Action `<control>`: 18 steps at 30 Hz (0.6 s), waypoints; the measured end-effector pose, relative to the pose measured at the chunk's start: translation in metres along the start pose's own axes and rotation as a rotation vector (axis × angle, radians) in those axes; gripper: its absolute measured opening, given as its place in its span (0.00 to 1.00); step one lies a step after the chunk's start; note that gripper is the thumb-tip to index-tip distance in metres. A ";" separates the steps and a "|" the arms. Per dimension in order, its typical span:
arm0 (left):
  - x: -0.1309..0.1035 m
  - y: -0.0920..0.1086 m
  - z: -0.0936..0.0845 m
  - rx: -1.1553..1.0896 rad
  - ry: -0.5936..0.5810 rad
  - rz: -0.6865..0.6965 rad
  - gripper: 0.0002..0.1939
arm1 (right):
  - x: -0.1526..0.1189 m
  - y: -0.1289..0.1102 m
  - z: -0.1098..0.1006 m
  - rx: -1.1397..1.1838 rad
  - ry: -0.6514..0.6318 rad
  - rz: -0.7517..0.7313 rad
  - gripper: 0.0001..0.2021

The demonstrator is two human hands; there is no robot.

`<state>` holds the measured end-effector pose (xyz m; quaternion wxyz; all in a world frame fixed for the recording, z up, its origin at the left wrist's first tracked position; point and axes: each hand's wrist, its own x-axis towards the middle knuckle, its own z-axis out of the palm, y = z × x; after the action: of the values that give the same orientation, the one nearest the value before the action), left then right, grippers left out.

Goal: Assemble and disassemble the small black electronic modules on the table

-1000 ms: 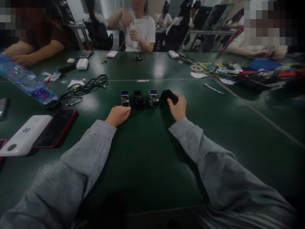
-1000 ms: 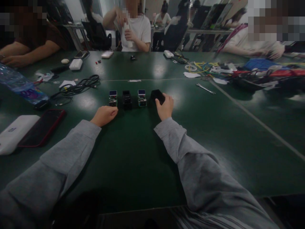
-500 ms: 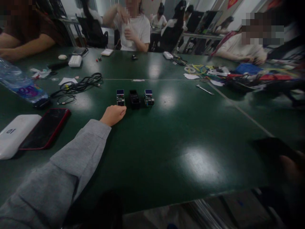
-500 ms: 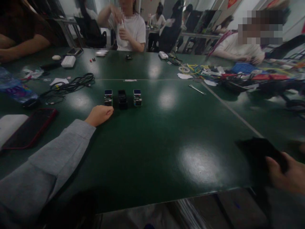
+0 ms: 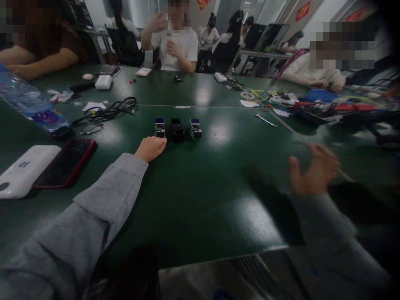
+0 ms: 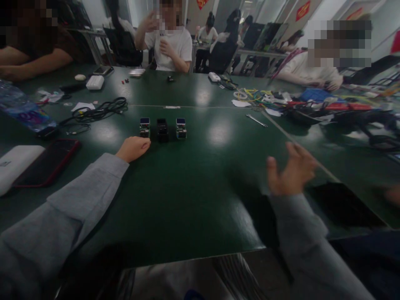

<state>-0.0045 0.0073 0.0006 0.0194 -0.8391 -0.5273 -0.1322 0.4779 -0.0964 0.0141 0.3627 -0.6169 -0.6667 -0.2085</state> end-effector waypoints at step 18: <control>0.002 0.000 -0.001 0.029 -0.013 0.018 0.12 | 0.066 -0.185 0.169 0.541 -0.232 -0.213 0.20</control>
<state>-0.0035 0.0086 0.0016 0.0293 -0.8443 -0.5217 -0.1187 0.2609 0.0424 -0.0159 0.4114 -0.4442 -0.7958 0.0113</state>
